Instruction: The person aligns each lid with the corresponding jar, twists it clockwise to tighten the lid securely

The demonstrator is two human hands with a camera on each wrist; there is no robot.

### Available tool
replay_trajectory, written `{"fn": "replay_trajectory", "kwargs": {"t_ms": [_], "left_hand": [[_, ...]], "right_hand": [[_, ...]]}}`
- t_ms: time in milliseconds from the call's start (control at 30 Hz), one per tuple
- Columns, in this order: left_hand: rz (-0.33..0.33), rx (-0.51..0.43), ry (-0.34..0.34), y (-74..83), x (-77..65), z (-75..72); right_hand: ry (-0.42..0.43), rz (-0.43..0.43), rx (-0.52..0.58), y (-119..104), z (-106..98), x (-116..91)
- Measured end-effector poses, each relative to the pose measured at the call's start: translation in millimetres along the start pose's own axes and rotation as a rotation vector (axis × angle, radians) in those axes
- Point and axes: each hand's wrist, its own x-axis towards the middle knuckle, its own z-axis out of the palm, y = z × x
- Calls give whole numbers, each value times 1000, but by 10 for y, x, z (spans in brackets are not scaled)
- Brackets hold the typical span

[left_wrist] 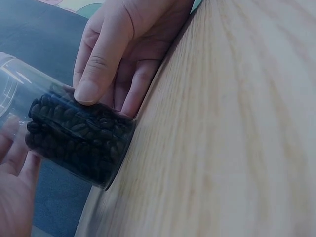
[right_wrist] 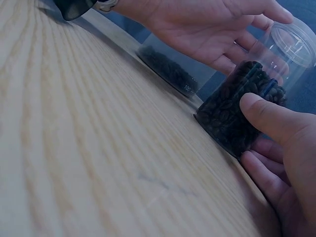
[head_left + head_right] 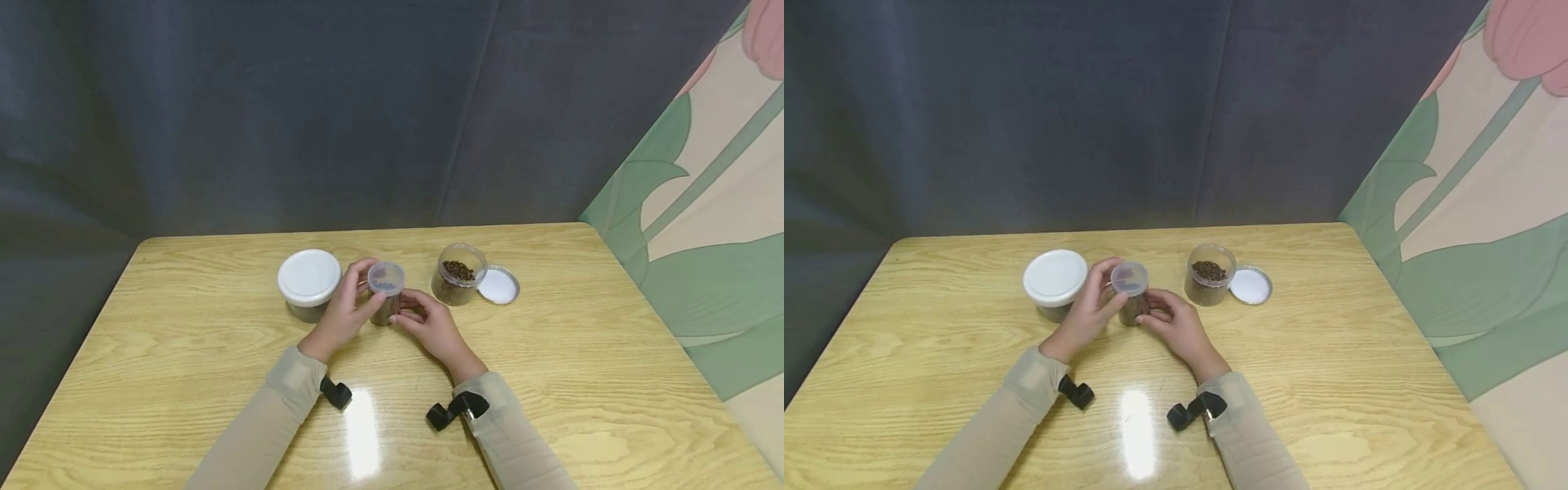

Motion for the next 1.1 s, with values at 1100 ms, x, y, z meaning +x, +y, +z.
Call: {"fn": "replay_trajectory", "kwargs": {"t_ms": [1100], "left_hand": [[2, 18, 33, 49, 7, 48]], "right_hand": [[-4, 10, -4, 19, -7, 12]]}}
